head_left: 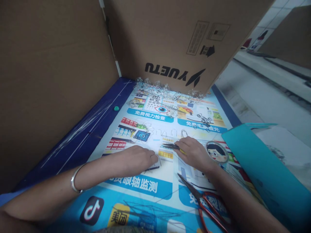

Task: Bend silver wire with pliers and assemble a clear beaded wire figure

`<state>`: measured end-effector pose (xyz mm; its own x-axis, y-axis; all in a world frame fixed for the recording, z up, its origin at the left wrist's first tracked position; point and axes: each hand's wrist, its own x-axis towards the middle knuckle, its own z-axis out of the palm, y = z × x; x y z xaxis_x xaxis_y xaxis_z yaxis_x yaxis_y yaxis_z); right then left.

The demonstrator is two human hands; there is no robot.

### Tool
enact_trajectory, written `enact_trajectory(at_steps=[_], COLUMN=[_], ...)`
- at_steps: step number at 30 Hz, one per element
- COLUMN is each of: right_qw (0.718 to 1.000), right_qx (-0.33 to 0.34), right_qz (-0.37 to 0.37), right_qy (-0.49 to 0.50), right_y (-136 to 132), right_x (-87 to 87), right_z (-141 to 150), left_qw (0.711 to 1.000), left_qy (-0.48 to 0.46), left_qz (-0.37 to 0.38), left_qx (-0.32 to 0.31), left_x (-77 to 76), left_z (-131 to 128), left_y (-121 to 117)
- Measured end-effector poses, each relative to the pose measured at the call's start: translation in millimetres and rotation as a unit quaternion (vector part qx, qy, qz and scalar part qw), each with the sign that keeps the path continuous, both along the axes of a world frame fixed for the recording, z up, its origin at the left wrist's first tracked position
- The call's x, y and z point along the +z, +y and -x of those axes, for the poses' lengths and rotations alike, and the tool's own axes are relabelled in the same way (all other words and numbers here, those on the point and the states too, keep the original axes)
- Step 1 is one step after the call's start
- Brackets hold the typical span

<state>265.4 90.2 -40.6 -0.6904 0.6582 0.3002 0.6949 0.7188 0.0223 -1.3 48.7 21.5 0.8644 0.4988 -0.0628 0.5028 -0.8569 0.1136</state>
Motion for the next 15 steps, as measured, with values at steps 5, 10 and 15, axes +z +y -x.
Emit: enact_trajectory(at_steps=[5, 10, 15], right_qw=[1.0, 1.0, 1.0], right_qx=[0.002, 0.002, 0.002], right_qz=[0.0, 0.001, 0.001], right_qy=[-0.002, -0.002, -0.001], right_y=[0.5, -0.2, -0.8], right_x=[-0.3, 0.0, 1.2], right_z=[0.1, 0.1, 0.5], left_qw=[0.999, 0.99, 0.983], left_qy=[-0.032, -0.047, -0.09], left_qz=[0.035, 0.13, 0.158], left_qx=[-0.012, -0.015, -0.009], left_x=[5.1, 4.3, 3.4], left_z=[-1.3, -2.4, 0.9], left_y=[1.9, 7.1, 8.2])
